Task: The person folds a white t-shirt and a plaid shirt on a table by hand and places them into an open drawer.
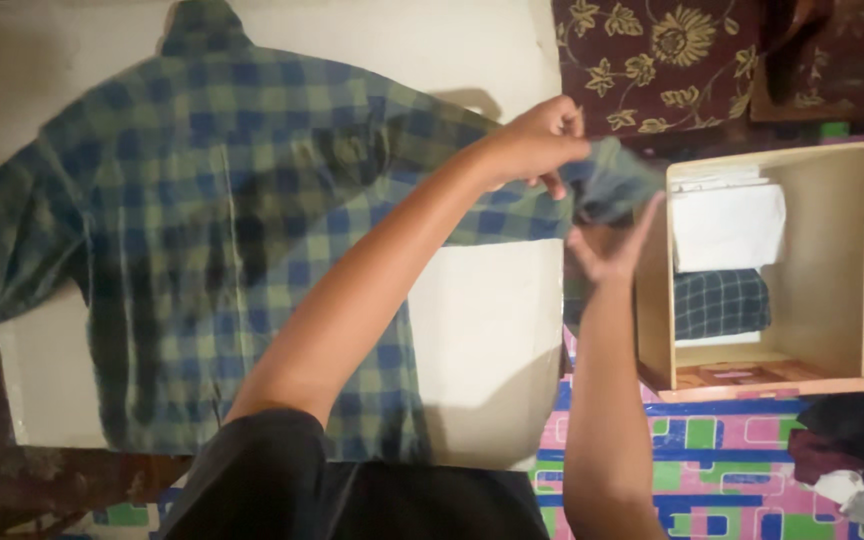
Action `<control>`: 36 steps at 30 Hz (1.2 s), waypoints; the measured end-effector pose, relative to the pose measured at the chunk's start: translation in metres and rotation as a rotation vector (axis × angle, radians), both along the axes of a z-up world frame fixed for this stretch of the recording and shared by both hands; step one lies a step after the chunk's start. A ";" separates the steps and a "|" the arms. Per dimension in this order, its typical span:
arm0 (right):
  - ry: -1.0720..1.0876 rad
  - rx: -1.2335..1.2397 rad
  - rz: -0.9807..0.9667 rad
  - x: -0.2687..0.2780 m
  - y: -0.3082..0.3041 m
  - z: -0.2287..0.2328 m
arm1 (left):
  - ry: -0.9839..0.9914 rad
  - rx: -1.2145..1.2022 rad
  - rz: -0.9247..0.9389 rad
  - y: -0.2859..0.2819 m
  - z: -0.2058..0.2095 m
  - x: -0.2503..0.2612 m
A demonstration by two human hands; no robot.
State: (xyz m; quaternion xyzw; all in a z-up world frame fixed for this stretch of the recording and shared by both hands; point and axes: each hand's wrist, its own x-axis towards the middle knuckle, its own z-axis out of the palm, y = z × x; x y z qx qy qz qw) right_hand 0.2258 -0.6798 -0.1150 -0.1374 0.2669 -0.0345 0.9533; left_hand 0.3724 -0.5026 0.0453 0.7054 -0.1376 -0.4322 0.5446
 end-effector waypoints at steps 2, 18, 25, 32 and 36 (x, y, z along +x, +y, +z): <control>-0.060 0.006 0.041 0.018 -0.011 -0.030 | -0.015 -0.056 -0.010 -0.013 0.001 -0.003; 0.031 -0.394 -0.096 -0.067 -0.097 0.037 | -0.453 -0.015 0.041 -0.061 -0.019 0.028; -0.161 -0.078 -0.392 -0.057 -0.111 0.024 | -0.906 -0.061 0.138 -0.082 -0.042 0.004; 0.623 -0.767 0.011 -0.060 -0.111 -0.077 | -1.254 0.235 0.107 0.027 -0.030 -0.097; 0.246 -1.550 -0.175 -0.040 -0.029 -0.015 | -1.207 0.642 0.373 0.136 -0.036 -0.115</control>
